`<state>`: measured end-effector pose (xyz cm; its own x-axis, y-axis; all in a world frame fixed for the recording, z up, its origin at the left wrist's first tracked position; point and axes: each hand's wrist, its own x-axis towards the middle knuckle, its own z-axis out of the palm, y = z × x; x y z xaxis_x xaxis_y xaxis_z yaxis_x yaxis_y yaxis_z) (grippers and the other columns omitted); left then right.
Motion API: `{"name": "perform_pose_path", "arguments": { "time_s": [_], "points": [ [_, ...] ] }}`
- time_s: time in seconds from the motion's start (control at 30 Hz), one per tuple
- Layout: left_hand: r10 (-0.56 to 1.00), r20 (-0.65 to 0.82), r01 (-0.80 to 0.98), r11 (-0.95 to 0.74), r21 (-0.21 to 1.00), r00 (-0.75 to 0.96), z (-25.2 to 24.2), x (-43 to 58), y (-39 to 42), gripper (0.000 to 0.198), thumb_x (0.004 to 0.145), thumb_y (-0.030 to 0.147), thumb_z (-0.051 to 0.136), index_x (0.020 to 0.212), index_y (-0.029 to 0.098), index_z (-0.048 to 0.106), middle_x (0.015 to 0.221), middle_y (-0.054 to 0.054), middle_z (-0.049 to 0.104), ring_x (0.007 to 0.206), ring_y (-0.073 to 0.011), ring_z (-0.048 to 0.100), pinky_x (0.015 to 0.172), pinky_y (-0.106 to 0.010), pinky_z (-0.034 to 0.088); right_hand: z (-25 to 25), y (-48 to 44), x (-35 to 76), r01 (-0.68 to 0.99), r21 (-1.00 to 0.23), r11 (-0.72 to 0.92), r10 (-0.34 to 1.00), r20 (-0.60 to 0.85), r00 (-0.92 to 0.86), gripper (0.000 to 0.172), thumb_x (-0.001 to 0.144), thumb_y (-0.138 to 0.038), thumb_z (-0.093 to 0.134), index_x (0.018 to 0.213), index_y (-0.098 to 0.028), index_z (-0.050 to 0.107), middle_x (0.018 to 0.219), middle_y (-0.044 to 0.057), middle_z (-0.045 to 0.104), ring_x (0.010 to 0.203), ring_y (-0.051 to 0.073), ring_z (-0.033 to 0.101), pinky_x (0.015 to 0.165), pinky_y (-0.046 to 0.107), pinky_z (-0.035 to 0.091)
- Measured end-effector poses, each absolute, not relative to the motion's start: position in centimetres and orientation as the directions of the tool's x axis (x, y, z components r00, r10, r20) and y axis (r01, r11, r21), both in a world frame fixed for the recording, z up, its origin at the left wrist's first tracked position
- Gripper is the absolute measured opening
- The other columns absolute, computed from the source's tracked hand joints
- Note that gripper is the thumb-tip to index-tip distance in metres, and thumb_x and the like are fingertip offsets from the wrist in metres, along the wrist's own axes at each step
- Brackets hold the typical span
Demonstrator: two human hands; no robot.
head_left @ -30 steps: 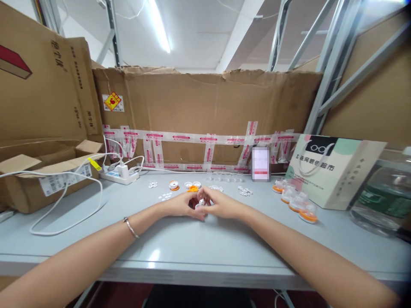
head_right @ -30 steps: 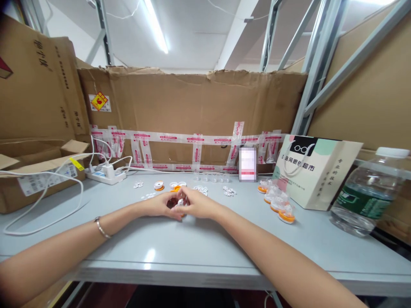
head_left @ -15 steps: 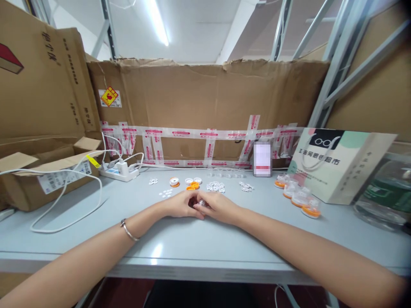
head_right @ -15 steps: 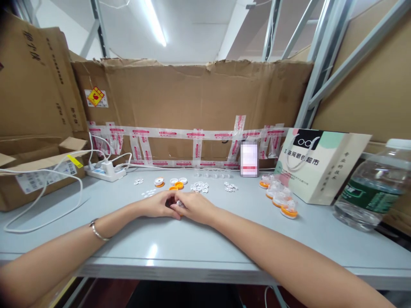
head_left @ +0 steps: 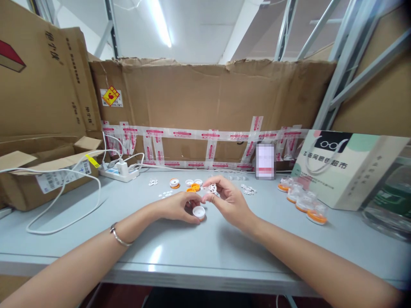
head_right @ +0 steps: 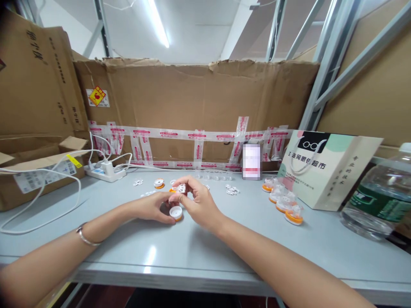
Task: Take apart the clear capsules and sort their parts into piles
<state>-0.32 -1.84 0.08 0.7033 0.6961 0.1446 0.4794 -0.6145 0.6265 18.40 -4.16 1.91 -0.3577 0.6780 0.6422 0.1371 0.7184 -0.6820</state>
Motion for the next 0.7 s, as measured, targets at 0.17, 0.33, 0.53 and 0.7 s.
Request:
{"name": "perform_pose_path", "arguments": {
  "time_s": [0.17,0.33,0.53,0.7],
  "points": [
    [0.704,0.344,0.427,-0.672,0.606,0.621,1.3,-0.5,-2.2,0.043,0.068,0.039,0.066,0.106,0.021,0.056,0.102,-0.005,0.059,0.089,-0.0172,0.053,0.077,-0.029,0.042,2.4,-4.3,18.4,0.084,-0.689,0.72,0.664,0.647,-0.376,0.021,0.082,-0.025,0.05,0.103,-0.025,0.053,0.083,0.001,0.058,0.066,0.012,0.054,0.062,0.027,0.045],
    [0.663,0.591,0.26,-0.737,0.624,0.46,2.0,0.0,-3.3,0.025,0.085,0.036,0.047,0.099,0.017,0.055,0.087,-0.004,0.061,0.079,-0.0139,0.054,0.072,-0.027,0.042,2.2,-4.3,18.2,0.08,-0.7,0.709,0.674,0.641,-0.367,0.022,0.082,-0.026,0.051,0.103,-0.027,0.056,0.088,0.0,0.059,0.068,0.011,0.052,0.065,0.027,0.044],
    [0.645,0.643,0.206,-0.754,0.624,0.414,1.2,0.5,-3.5,0.02,0.084,0.035,0.049,0.083,0.016,0.056,0.075,-0.002,0.057,0.07,-0.0117,0.051,0.067,-0.025,0.041,1.5,-4.0,17.8,0.029,-0.784,0.62,0.728,0.562,-0.393,0.023,0.077,-0.03,0.058,0.099,-0.028,0.063,0.08,0.0,0.061,0.065,0.011,0.05,0.06,0.027,0.044],
    [0.697,0.61,0.27,-0.713,0.647,0.378,1.2,0.5,-3.6,0.023,0.085,0.035,0.048,0.075,0.015,0.054,0.07,-0.001,0.056,0.067,-0.0114,0.05,0.065,-0.025,0.041,1.2,-3.9,17.7,-0.014,-0.797,0.604,0.718,0.551,-0.425,0.032,0.074,-0.029,0.063,0.105,-0.03,0.06,0.083,0.0,0.062,0.072,0.013,0.054,0.07,0.031,0.047]
  ]
}}
